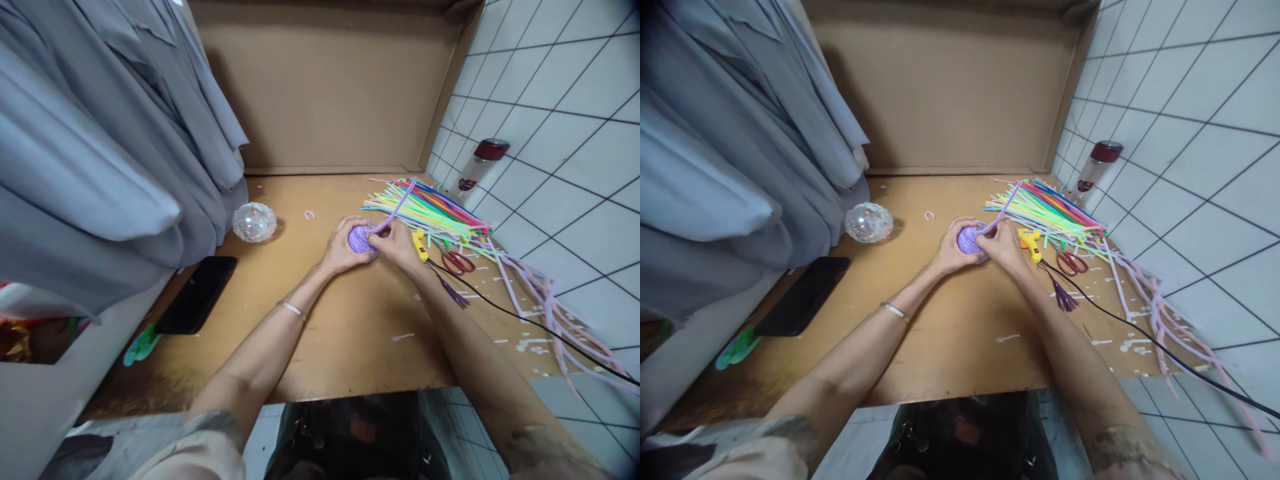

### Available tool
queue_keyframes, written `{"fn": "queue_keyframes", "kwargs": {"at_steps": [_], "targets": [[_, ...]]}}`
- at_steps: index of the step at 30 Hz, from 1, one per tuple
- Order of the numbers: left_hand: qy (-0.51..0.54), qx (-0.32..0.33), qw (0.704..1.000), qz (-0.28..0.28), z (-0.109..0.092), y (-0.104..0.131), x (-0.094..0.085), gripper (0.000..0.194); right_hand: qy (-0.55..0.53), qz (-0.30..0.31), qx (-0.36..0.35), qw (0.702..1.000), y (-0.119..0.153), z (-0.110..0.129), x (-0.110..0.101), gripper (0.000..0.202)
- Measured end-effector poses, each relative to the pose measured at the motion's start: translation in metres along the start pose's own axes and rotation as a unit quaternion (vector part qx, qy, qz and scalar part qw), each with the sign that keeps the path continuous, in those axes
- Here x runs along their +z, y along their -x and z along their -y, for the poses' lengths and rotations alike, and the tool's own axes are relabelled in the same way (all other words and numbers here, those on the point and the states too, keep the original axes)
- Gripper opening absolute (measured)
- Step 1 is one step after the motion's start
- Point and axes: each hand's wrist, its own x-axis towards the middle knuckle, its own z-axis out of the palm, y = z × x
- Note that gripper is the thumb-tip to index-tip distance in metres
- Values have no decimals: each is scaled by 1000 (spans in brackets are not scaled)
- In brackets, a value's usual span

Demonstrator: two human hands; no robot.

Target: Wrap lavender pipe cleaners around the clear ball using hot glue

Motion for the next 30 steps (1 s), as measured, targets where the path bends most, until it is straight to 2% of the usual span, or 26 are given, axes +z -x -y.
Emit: {"fn": "queue_keyframes", "kwargs": {"at_steps": [9, 16, 21, 24, 30], "targets": [[1, -9, 1000, -1, -3, 0, -2, 60, -47, -13, -11, 999, -3, -12, 5, 17], [0, 4, 1000, 10, 0, -1, -4, 61, -156, 30, 19, 987, -5, -10, -6, 26], [-2, 4, 1000, 15, 0, 0, -4, 61, -161, 17, -21, 987, -4, -11, -7, 26], [6, 4, 1000, 13, 0, 0, -5, 61, -170, 31, -36, 984, -5, -15, -7, 33], [20, -11, 999, 27, 0, 0, -7, 62, -245, 48, -3, 968, -7, -19, -5, 45]]}}
